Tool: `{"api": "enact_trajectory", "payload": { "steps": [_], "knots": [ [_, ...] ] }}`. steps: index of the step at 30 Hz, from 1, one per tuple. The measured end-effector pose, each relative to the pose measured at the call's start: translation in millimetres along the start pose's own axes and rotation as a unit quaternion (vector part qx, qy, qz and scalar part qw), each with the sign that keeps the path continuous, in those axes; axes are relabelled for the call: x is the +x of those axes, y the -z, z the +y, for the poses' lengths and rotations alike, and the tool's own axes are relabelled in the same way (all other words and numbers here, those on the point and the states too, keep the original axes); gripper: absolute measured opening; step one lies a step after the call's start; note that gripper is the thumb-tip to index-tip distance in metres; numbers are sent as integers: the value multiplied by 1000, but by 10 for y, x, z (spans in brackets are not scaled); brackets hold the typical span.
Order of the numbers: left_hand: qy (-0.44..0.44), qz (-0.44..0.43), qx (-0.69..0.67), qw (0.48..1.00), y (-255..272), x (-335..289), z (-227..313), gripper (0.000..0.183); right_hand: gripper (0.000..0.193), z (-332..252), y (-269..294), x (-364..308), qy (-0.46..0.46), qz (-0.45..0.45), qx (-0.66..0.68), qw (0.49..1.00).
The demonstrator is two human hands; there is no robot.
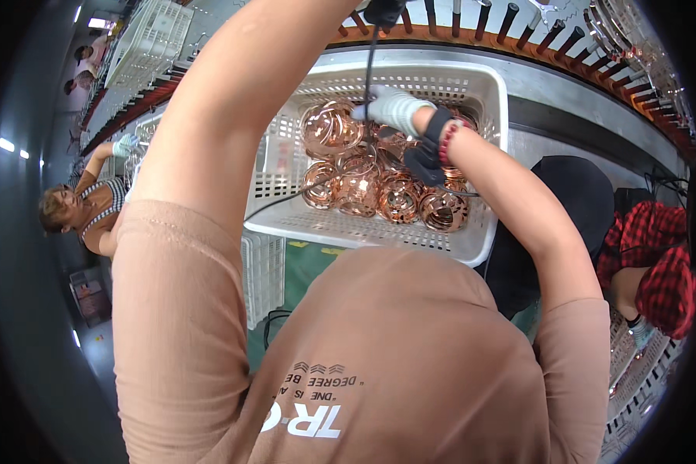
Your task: The person picks up copper-colored objects from a basket and places them onto rotating spindles on a conveyor belt, occasionally moving the baskets around.
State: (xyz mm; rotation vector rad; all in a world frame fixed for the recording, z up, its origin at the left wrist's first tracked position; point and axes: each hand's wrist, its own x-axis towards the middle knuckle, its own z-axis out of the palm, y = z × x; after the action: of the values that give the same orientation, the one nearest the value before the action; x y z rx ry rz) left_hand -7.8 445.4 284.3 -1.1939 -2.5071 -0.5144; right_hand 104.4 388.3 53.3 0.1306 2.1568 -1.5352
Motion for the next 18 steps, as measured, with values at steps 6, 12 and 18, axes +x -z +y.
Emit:
{"api": "enact_trajectory", "payload": {
  "steps": [6,12,18],
  "knots": [
    [-59,187,-175,965,711,-650,-126,16,47,23,236,-510,84,47,-184,978],
    [27,-392,-224,892,292,-2015,-689,33,35,-25,475,-1349,90,91,-308,943],
    [85,-470,84,875,-1504,-4169,-2909,27,27,19,-342,-1697,141,45,-408,901]
  ]
}}
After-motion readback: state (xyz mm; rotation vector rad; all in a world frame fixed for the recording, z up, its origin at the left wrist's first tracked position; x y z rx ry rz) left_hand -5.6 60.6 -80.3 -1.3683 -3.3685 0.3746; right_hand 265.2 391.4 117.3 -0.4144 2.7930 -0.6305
